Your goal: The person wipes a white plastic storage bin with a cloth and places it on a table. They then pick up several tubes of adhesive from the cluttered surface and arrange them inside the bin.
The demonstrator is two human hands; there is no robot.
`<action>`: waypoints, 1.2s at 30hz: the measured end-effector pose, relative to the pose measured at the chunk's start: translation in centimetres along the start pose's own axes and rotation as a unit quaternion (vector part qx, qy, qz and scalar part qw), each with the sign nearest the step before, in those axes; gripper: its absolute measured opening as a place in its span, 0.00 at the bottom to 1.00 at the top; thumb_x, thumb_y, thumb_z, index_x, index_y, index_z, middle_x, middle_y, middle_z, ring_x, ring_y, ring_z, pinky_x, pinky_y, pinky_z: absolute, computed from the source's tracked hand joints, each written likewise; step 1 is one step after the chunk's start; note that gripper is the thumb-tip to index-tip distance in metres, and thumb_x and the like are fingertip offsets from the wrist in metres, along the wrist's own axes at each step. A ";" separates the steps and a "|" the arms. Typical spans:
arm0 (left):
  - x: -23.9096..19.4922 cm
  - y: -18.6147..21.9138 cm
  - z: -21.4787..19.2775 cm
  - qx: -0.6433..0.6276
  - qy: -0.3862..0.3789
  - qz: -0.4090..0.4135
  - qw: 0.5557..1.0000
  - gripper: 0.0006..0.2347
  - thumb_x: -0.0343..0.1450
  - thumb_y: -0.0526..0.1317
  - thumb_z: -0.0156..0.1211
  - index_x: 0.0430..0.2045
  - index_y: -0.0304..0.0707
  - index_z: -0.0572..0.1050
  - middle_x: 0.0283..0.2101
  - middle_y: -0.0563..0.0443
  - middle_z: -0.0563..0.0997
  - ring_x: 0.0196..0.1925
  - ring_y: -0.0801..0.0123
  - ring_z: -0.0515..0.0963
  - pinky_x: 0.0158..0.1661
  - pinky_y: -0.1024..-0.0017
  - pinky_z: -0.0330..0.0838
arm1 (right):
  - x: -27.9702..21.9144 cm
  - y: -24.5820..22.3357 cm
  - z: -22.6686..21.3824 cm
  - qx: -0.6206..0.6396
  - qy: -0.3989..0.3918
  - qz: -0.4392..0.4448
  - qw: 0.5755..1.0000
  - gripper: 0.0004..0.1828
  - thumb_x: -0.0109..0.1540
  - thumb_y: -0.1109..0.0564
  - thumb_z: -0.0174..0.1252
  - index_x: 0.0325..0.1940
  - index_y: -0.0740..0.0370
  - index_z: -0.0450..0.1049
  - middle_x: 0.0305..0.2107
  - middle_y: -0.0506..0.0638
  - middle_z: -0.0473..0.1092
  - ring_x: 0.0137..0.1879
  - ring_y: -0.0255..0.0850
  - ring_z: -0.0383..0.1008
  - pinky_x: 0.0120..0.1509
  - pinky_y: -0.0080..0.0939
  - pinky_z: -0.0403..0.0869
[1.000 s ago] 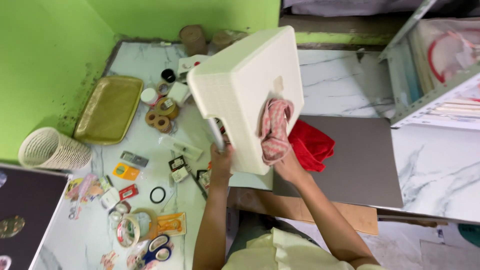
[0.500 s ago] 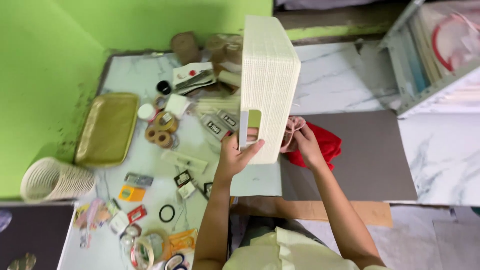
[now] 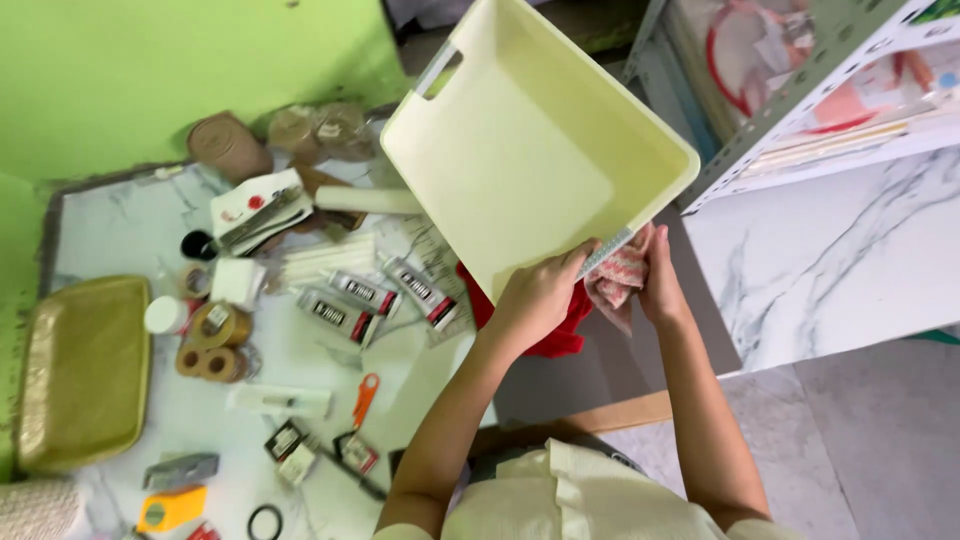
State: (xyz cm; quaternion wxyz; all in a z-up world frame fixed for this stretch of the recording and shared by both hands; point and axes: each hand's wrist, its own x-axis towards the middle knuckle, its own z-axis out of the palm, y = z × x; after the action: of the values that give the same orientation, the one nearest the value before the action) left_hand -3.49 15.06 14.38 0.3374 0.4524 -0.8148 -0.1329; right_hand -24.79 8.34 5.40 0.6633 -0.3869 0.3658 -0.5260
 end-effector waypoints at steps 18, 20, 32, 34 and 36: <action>6.4 -8.8 7.2 -0.020 0.285 0.024 0.958 0.02 0.75 0.35 0.62 0.36 0.38 0.79 0.36 0.46 0.85 0.40 0.62 0.85 0.43 0.70 0.82 | 11.5 1.7 -5.4 -0.004 0.063 0.017 0.998 0.38 0.68 0.36 0.51 0.65 0.74 0.64 0.52 0.55 0.75 0.55 0.37 0.77 0.59 0.33 0.76; 4.0 -15.4 8.6 -0.056 0.286 -0.163 0.943 0.04 0.75 0.37 0.59 0.33 0.39 0.78 0.35 0.49 0.84 0.37 0.63 0.85 0.38 0.68 0.82 | 13.5 1.3 -5.9 -0.034 0.072 0.022 0.997 0.39 0.67 0.34 0.49 0.65 0.74 0.64 0.49 0.55 0.75 0.53 0.38 0.77 0.57 0.34 0.76; 2.6 -26.9 11.9 0.262 -0.019 -0.251 0.932 0.18 0.74 0.53 0.55 0.52 0.43 0.77 0.63 0.42 0.74 0.70 0.49 0.64 0.66 0.36 0.50 | 19.5 -5.2 -6.1 -0.195 0.085 0.076 0.974 0.37 0.68 0.29 0.47 0.45 0.71 0.74 0.16 0.49 0.63 0.18 0.38 0.59 0.19 0.41 0.59; 2.5 -28.2 12.0 0.281 -0.010 -0.292 0.914 0.19 0.76 0.52 0.53 0.56 0.42 0.76 0.63 0.40 0.73 0.69 0.48 0.64 0.64 0.34 0.51 | 20.7 -5.1 -6.1 -0.203 0.105 0.075 0.971 0.36 0.68 0.29 0.49 0.47 0.67 0.76 0.17 0.46 0.64 0.20 0.34 0.60 0.22 0.36 0.60; 2.1 -28.0 11.8 0.301 0.008 -0.344 0.889 0.19 0.73 0.52 0.55 0.54 0.43 0.78 0.62 0.44 0.75 0.70 0.53 0.65 0.61 0.35 0.57 | 21.0 -5.3 -5.1 -0.255 0.138 0.056 0.956 0.30 0.68 0.33 0.54 0.48 0.66 0.71 0.21 0.45 0.69 0.24 0.34 0.65 0.26 0.37 0.65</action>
State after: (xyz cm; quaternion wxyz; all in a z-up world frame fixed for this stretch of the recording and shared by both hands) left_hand 5.98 -3.27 -7.99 0.1247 0.7853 -0.6062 0.0143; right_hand -27.76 -13.68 6.36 0.5143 -0.4458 0.5963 -0.4257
